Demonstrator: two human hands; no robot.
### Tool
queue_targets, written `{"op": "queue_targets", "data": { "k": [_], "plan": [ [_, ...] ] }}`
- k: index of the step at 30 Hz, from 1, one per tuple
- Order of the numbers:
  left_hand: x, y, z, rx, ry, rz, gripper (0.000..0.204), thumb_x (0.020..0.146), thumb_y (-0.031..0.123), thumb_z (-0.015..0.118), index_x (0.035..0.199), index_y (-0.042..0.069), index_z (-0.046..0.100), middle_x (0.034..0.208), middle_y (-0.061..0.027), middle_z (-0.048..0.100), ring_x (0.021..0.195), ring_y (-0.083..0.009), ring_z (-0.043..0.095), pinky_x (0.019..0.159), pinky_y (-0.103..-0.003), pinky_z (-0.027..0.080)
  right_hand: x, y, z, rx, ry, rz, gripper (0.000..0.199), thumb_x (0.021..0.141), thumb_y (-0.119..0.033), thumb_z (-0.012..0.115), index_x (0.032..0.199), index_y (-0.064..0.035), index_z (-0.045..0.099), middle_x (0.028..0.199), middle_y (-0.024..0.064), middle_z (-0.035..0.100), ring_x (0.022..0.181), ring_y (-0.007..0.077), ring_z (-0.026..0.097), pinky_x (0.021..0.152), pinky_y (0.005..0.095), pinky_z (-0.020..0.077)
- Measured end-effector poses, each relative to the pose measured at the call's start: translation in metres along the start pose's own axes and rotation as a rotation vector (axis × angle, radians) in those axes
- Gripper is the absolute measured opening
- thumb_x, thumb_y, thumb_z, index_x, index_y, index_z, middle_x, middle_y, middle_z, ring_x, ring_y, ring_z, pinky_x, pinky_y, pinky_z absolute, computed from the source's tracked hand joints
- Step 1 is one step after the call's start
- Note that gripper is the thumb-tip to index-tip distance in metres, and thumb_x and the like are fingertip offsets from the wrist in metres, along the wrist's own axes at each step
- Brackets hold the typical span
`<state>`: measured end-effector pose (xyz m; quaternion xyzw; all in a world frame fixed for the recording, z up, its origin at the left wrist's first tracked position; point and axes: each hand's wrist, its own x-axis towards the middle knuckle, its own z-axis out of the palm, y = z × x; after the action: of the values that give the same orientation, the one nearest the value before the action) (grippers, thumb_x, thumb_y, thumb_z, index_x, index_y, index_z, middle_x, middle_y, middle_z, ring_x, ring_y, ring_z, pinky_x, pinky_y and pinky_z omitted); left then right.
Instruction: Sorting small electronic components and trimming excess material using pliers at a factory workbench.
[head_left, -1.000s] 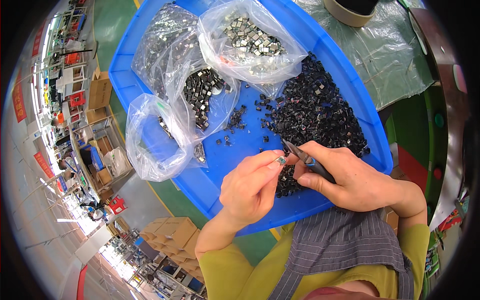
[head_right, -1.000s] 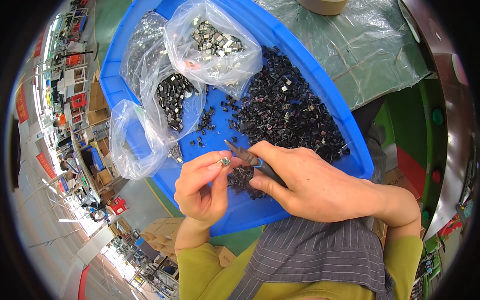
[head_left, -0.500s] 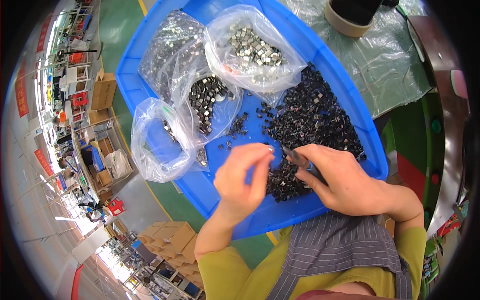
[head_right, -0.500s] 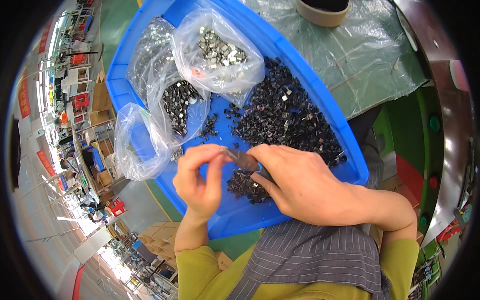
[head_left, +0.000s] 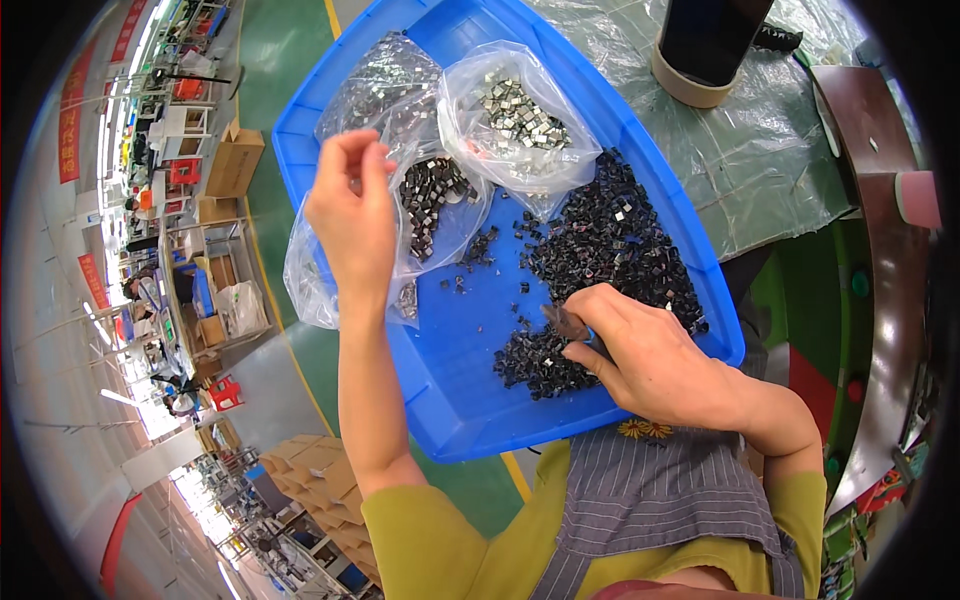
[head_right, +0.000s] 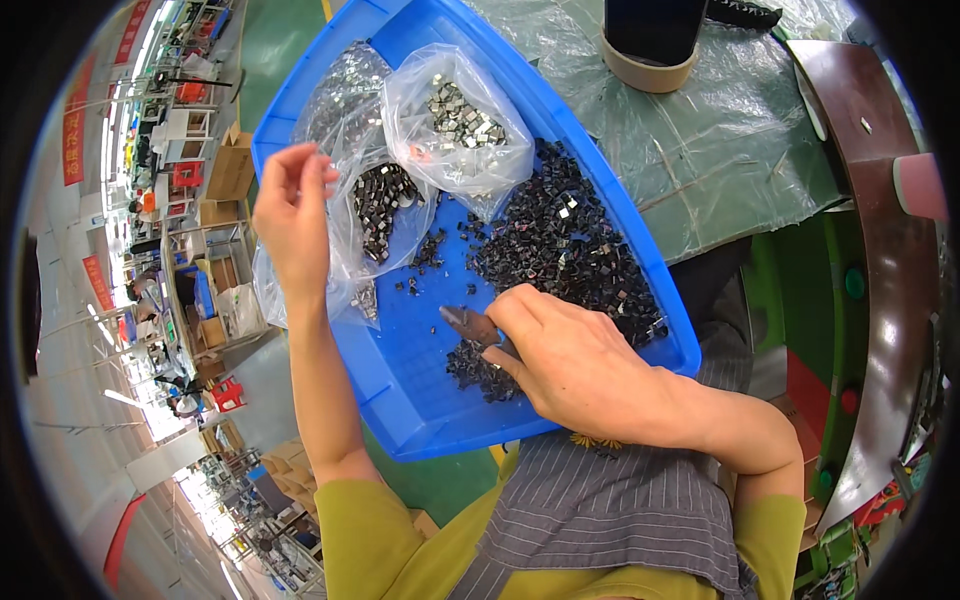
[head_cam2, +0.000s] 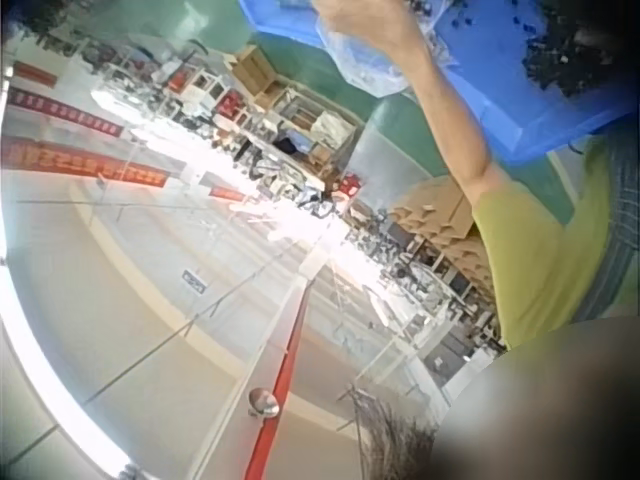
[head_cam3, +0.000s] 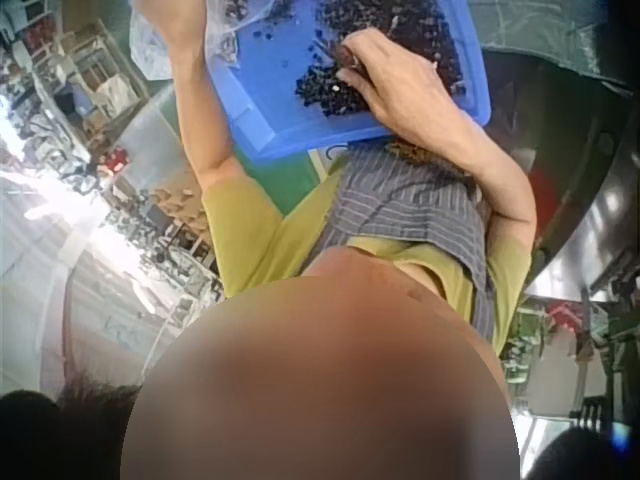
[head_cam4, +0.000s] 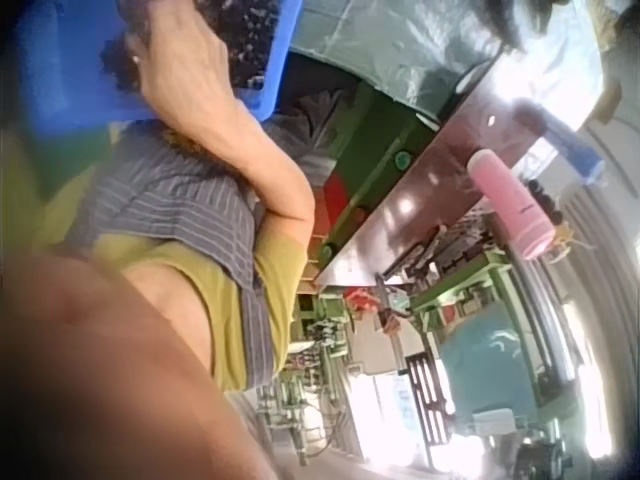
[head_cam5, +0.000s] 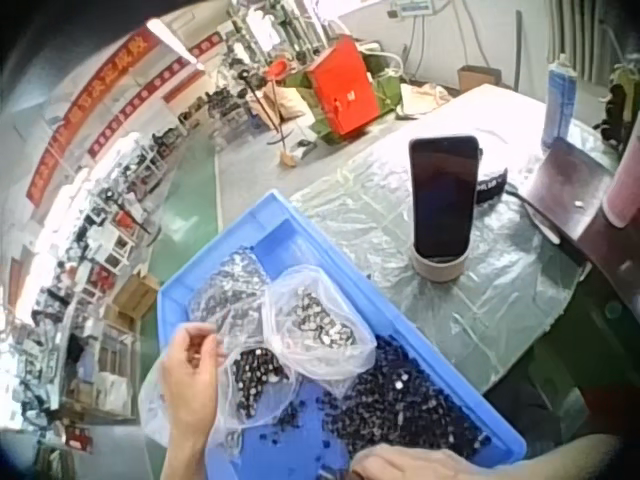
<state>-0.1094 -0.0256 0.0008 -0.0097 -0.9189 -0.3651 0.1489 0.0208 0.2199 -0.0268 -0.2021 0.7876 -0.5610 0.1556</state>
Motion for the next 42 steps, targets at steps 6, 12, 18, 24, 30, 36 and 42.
{"op": "queue_targets", "data": {
  "k": [6, 12, 18, 24, 30, 36, 42],
  "plan": [
    [-0.033, -0.032, 0.036, 0.723, -0.26, 0.228, 0.015, 0.088, 0.005, 0.061, 0.102, 0.004, 0.056, 0.099, -0.0171, 0.06, 0.085, -0.0394, 0.065, 0.069, -0.049, 0.054, -0.003, 0.006, 0.006, -0.122, 0.04, -0.21, 0.027, 0.084, -0.012, 0.07, 0.104, -0.0039, 0.054, 0.098, 0.0124, 0.055, 0.094, 0.0316, 0.058, 0.082, 0.0419, 0.0482],
    [-0.033, -0.044, 0.051, 0.817, -0.227, 0.198, 0.015, 0.086, 0.002, 0.058, 0.1, 0.004, 0.052, 0.1, -0.0158, 0.058, 0.087, -0.0386, 0.066, 0.069, -0.049, 0.055, -0.003, 0.01, 0.009, -0.131, 0.07, -0.219, 0.03, 0.082, -0.012, 0.071, 0.106, -0.0034, 0.054, 0.097, 0.0121, 0.055, 0.092, 0.0309, 0.056, 0.081, 0.0412, 0.047],
    [-0.037, -0.047, 0.051, 0.754, -0.151, 0.189, 0.013, 0.092, 0.009, 0.057, 0.103, 0.006, 0.052, 0.099, -0.0147, 0.058, 0.082, -0.0403, 0.064, 0.068, -0.051, 0.052, -0.003, 0.008, 0.006, -0.117, 0.053, -0.208, 0.032, 0.082, -0.011, 0.072, 0.108, -0.0029, 0.055, 0.096, 0.0118, 0.056, 0.092, 0.0307, 0.056, 0.081, 0.0405, 0.0467],
    [-0.043, -0.048, 0.044, 0.745, -0.163, 0.287, 0.012, 0.093, 0.003, 0.053, 0.105, 0.006, 0.053, 0.099, -0.0152, 0.058, 0.081, -0.0409, 0.064, 0.068, -0.049, 0.053, 0.002, 0.006, 0.006, -0.125, 0.047, -0.194, 0.035, 0.081, -0.01, 0.073, 0.109, -0.0029, 0.055, 0.097, 0.0116, 0.057, 0.092, 0.0307, 0.057, 0.082, 0.0404, 0.0467],
    [-0.057, 0.011, 0.018, 0.27, -0.286, 0.237, 0.016, 0.09, -0.003, 0.058, 0.105, 0.002, 0.053, 0.093, -0.0134, 0.064, 0.069, -0.0281, 0.065, 0.059, -0.036, 0.053, 0.002, 0.003, 0.001, -0.118, 0.069, -0.063, 0.033, 0.081, -0.008, 0.073, 0.109, -0.0031, 0.055, 0.098, 0.0122, 0.058, 0.093, 0.0322, 0.058, 0.083, 0.0412, 0.0465],
    [-0.097, 0.054, 0.003, -0.837, -0.579, -0.337, 0.027, 0.098, -0.001, 0.053, 0.123, 0.0, 0.042, 0.096, -0.0145, 0.069, 0.064, -0.0116, 0.063, 0.054, -0.022, 0.048, 0.004, 0.002, -0.003, -0.124, 0.129, 0.017, 0.04, 0.081, -0.006, 0.073, 0.116, -0.0024, 0.052, 0.102, 0.0144, 0.059, 0.096, 0.0346, 0.058, 0.082, 0.0426, 0.0461],
    [-0.11, 0.052, 0.008, -0.681, -0.562, -0.12, 0.029, 0.099, -0.001, 0.052, 0.127, -0.002, 0.047, 0.098, -0.0147, 0.069, 0.067, -0.0149, 0.069, 0.053, -0.021, 0.049, 0.006, 0.002, -0.004, -0.167, 0.102, 0.021, 0.041, 0.084, -0.006, 0.07, 0.12, -0.0024, 0.052, 0.105, 0.0143, 0.059, 0.098, 0.0347, 0.058, 0.084, 0.0437, 0.0447]
  ]
}}
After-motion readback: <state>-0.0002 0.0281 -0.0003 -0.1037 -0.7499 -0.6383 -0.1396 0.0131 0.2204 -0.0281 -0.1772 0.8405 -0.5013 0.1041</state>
